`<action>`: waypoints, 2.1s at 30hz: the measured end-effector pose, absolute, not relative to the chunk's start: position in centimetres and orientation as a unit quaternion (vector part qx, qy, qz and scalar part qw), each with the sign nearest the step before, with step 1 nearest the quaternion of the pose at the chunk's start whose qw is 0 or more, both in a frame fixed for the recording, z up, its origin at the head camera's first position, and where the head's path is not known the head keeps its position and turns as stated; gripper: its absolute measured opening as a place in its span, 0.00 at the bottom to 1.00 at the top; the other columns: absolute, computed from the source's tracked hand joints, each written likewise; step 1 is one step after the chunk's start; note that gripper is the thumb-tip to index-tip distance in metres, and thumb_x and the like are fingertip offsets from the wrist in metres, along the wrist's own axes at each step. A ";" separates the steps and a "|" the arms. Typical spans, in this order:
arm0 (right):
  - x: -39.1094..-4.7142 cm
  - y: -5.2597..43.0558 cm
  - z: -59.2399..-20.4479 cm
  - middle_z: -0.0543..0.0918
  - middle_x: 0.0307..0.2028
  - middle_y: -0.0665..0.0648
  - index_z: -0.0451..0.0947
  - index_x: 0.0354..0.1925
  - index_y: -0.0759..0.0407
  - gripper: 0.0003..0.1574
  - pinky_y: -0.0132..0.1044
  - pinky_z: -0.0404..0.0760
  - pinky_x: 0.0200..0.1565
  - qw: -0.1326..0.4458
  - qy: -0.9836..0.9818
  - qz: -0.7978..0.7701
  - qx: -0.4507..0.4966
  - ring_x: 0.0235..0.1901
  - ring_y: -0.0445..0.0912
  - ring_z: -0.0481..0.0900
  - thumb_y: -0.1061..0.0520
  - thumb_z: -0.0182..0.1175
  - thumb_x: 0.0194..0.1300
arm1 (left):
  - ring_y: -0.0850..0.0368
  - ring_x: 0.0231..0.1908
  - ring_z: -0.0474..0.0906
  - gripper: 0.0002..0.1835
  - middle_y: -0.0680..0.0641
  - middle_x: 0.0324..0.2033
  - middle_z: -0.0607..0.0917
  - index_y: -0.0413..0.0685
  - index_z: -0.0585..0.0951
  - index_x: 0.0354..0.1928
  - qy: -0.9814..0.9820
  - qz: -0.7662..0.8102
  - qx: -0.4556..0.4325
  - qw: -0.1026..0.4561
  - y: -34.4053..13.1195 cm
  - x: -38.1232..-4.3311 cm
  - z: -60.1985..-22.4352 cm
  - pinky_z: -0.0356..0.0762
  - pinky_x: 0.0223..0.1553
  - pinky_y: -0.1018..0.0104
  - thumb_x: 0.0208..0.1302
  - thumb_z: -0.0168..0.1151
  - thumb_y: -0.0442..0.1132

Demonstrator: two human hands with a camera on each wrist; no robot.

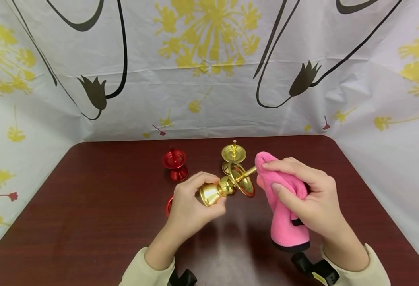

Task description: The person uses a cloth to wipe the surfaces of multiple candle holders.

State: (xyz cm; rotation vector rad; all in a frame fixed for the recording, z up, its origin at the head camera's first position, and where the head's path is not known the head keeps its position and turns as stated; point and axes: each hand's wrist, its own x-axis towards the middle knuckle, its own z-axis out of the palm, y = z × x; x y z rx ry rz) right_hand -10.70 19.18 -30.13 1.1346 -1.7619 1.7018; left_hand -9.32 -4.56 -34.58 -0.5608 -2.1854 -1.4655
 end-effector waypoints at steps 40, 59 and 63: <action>-10.9 18.6 -31.1 0.87 0.41 0.57 0.79 0.54 0.68 0.23 0.33 0.85 0.26 0.096 -0.629 0.719 0.279 0.28 0.44 0.87 0.77 0.50 0.64 | 0.61 0.33 0.80 0.16 0.51 0.34 0.86 0.47 0.83 0.35 -0.772 -0.568 -0.209 0.192 -4.6 -9.1 -34.5 0.83 0.29 0.67 0.41 0.74 0.29; -10.7 19.3 -30.8 0.86 0.46 0.50 0.79 0.53 0.60 0.24 0.29 0.80 0.36 0.027 -0.745 0.575 0.337 0.38 0.41 0.80 0.74 0.60 0.59 | 0.60 0.37 0.81 0.17 0.51 0.37 0.86 0.47 0.84 0.36 -0.771 -0.569 -0.207 0.197 -4.8 -9.1 -34.1 0.84 0.33 0.67 0.41 0.75 0.29; -10.9 19.6 -30.6 0.84 0.52 0.52 0.77 0.57 0.59 0.27 0.29 0.81 0.41 -0.015 -0.757 0.564 0.329 0.44 0.43 0.81 0.73 0.60 0.61 | 0.61 0.39 0.81 0.16 0.51 0.36 0.87 0.47 0.84 0.37 -0.774 -0.562 -0.218 0.193 -4.8 -9.2 -34.1 0.84 0.35 0.68 0.41 0.75 0.30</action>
